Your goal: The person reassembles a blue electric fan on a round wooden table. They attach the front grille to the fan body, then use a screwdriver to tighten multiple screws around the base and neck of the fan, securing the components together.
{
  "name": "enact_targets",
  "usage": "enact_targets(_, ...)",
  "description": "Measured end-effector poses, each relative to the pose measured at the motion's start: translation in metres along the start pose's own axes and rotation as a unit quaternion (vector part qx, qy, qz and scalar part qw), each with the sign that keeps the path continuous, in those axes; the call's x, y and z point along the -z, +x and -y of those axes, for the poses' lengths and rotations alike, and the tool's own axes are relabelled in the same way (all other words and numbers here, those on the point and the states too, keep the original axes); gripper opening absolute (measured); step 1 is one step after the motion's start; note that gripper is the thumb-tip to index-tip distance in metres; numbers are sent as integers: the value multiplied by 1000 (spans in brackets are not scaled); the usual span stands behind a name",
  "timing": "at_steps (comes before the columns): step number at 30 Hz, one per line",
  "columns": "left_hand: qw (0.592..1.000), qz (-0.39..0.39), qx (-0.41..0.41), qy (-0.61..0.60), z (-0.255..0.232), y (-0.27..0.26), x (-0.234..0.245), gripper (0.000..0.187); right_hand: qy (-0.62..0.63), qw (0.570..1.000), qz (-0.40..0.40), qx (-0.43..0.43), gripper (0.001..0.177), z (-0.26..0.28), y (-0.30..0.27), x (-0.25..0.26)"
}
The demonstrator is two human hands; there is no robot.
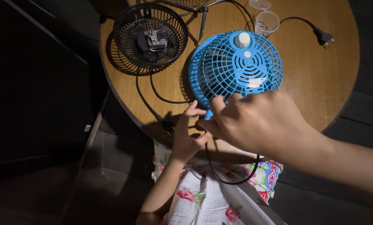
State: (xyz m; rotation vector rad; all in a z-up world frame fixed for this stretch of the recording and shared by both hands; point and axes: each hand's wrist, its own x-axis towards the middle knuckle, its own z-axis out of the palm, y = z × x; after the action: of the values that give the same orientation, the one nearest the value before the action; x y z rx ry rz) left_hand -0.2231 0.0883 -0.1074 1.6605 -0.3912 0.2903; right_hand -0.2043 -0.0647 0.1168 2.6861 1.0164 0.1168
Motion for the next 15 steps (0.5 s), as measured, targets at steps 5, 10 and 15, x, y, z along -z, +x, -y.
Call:
enact_targets(5, 997, 2, 70, -12, -1, 1, -6, 76, -56, 998, 29, -27, 53, 1, -2, 7)
enact_targets(10, 998, 13, 57, -23, 1, 7, -3, 71, 141, 981, -60, 118, 37, -22, -13, 22)
enact_targets(15, 996, 63, -8, -68, -8, 10, 5, 74, 132, 989, 48, 34, 38, -20, -12, 26)
